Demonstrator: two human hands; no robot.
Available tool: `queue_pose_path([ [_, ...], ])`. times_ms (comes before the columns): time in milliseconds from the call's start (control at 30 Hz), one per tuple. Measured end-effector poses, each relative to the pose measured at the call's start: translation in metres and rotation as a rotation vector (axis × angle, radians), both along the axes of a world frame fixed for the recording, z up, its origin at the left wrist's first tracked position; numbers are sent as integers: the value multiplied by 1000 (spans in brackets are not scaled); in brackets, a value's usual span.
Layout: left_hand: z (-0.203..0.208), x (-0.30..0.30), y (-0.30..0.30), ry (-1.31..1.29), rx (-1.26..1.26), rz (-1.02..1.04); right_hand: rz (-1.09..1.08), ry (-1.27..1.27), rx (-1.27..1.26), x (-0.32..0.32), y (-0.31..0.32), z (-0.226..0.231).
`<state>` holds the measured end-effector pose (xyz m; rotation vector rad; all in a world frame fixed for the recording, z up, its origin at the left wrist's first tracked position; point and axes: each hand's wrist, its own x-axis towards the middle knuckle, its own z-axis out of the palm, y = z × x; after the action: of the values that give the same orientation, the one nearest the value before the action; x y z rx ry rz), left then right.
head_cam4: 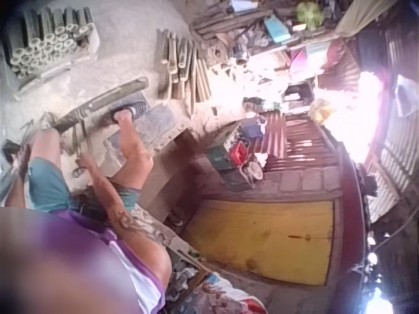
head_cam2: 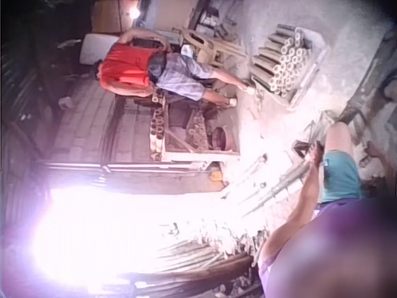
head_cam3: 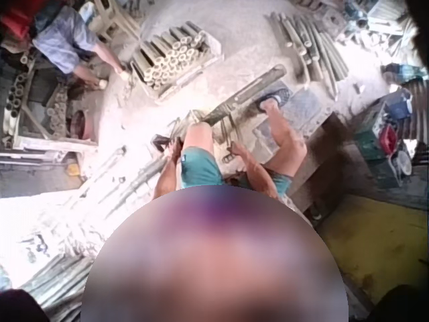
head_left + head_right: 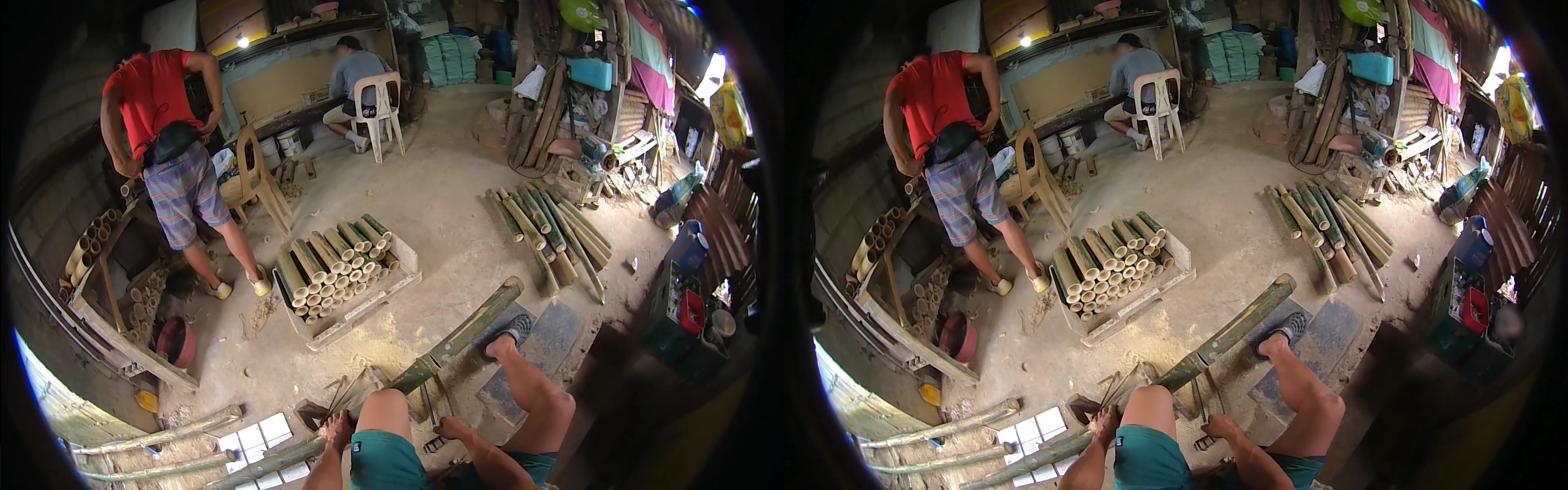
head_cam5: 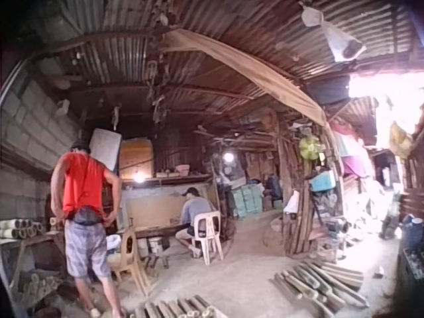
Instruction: The person uses a hand saw to cut a long bamboo pole into shorter sections. They repeatedly position the pole on a wooden support, saw through it, and place the cut pieces aside. The person handles the bamboo pole and saw throughout the clip.
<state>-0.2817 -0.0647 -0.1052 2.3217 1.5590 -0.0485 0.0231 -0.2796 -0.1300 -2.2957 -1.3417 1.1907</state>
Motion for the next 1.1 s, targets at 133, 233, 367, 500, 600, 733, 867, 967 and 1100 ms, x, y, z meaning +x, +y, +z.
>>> queue_pose_path([
  [133, 7, 1, -3, 13, -2, -5, -19, 1, -12, -1, -1, -2],
  [233, 12, 2, -6, 49, 1, -31, 4, -13, -5, 0, 0, -6],
  [367, 14, 4, -6, 26, -13, -4, 36, 2, -83, 1, 1, -10],
  [500, 7, 3, -3, 5, -14, 20, 26, 10, -40, 2, 2, -8],
  [600, -1, 0, 0, -2, 1, 6, 6, 18, -35, 2, 2, -6],
  [733, -6, -2, 2, 8, -16, -2, 12, 27, -76, 1, 2, -9],
  [867, -3, -1, 0, -13, 4, 2, 26, 42, -65, 3, 2, -14],
  [967, -1, 0, -2, -16, 14, -7, 56, 37, -68, 5, 3, -18],
  [1100, -4, -3, -2, -21, 25, -15, 62, 15, -43, 5, 3, -19],
])
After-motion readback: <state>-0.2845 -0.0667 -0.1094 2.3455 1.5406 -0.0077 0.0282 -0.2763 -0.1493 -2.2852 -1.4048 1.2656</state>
